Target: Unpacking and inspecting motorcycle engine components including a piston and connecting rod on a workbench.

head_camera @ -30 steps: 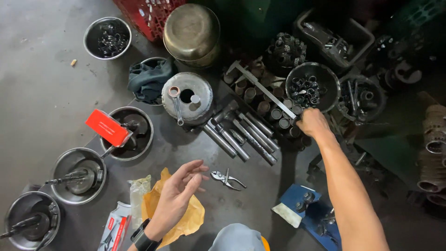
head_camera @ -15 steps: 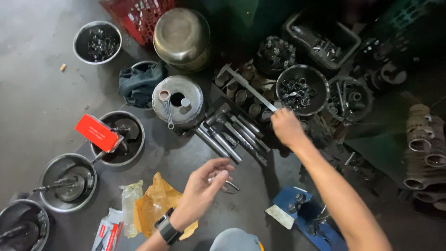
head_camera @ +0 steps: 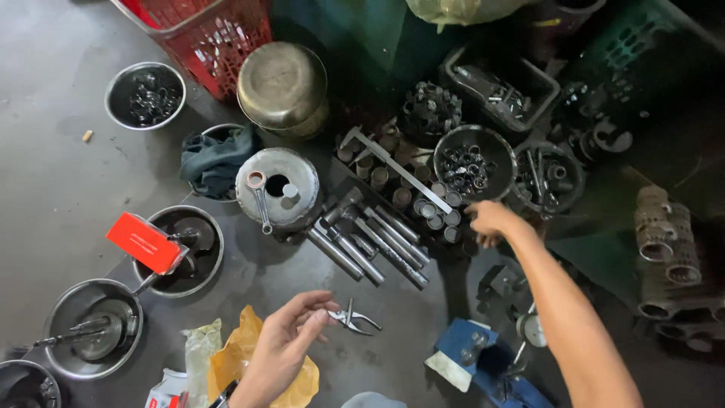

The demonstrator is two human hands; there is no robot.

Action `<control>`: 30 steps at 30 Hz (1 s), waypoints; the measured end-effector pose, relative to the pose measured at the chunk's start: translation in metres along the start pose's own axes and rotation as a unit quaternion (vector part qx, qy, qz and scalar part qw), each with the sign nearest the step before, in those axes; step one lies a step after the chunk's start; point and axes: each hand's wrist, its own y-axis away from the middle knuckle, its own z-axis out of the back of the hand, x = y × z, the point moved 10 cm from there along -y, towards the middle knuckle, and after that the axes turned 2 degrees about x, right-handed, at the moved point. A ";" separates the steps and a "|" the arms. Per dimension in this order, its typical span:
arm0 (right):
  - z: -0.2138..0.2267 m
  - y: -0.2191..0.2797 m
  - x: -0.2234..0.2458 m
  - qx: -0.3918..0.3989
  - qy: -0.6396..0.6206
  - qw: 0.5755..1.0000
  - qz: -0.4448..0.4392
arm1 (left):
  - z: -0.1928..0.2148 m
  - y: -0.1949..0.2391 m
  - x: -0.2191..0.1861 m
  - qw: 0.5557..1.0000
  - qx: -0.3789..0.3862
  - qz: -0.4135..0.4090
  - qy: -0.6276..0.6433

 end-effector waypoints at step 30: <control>0.021 -0.045 0.023 0.001 0.082 0.995 0.053 | 0.046 0.028 -0.013 0.999 -0.016 -0.052 0.001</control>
